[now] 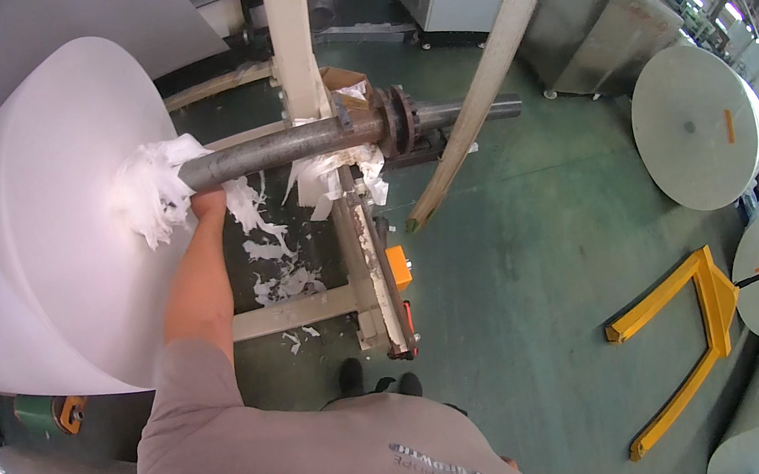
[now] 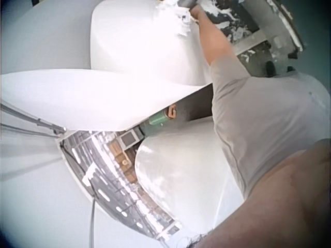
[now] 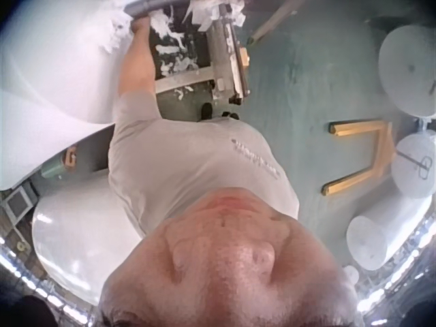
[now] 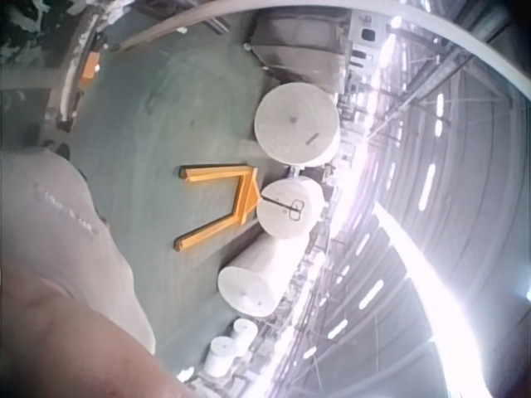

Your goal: The person clears white debris from a rotating metal shaft by hand and then uses a utility knife to cut through the plastic wrapping on a large white roll. They peel back the plastic and then remove a label from the surface of the roll.

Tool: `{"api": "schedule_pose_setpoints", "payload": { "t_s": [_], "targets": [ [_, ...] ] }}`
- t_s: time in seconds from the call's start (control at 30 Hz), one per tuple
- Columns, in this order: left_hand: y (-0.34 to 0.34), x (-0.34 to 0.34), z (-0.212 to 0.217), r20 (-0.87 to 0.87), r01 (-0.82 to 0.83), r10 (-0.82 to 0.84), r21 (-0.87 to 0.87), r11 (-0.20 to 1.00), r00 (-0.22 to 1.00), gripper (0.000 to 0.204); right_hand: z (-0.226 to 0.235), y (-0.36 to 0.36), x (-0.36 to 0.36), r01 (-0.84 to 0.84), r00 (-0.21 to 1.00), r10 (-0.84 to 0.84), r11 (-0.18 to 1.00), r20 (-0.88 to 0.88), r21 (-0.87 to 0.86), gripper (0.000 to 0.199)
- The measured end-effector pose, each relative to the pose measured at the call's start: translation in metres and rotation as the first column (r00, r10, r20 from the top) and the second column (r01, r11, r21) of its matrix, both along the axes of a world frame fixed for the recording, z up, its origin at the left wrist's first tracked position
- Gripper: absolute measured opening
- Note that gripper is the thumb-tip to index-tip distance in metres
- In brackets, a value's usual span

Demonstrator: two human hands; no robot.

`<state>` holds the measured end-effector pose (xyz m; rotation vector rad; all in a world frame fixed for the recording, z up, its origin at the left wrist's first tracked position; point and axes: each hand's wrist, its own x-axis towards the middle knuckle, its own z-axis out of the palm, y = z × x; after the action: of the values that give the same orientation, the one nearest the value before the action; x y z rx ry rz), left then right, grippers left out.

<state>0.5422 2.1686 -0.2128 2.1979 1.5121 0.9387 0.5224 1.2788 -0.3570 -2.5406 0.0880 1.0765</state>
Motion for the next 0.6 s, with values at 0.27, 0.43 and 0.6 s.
{"api": "schedule_pose_setpoints", "payload": {
  "t_s": [0.27,0.43,0.6],
  "targets": [
    [-0.082,-0.013,0.059,0.532,0.115,0.091,-0.341,0.933,0.842,0.046,0.003,0.044,0.03,-0.016,0.999,0.013,0.995,0.035,0.102,0.029],
    [-0.1,-0.027,0.06,0.809,0.243,0.265,-0.441,0.864,0.525,0.044,0.042,0.084,0.064,0.065,0.994,-0.082,0.976,0.073,0.207,0.031],
    [-0.131,-0.02,0.086,0.736,0.169,0.243,-0.437,0.884,0.633,0.038,-0.007,0.045,0.078,0.133,0.986,-0.145,0.981,0.084,0.139,0.031]
  ]
}}
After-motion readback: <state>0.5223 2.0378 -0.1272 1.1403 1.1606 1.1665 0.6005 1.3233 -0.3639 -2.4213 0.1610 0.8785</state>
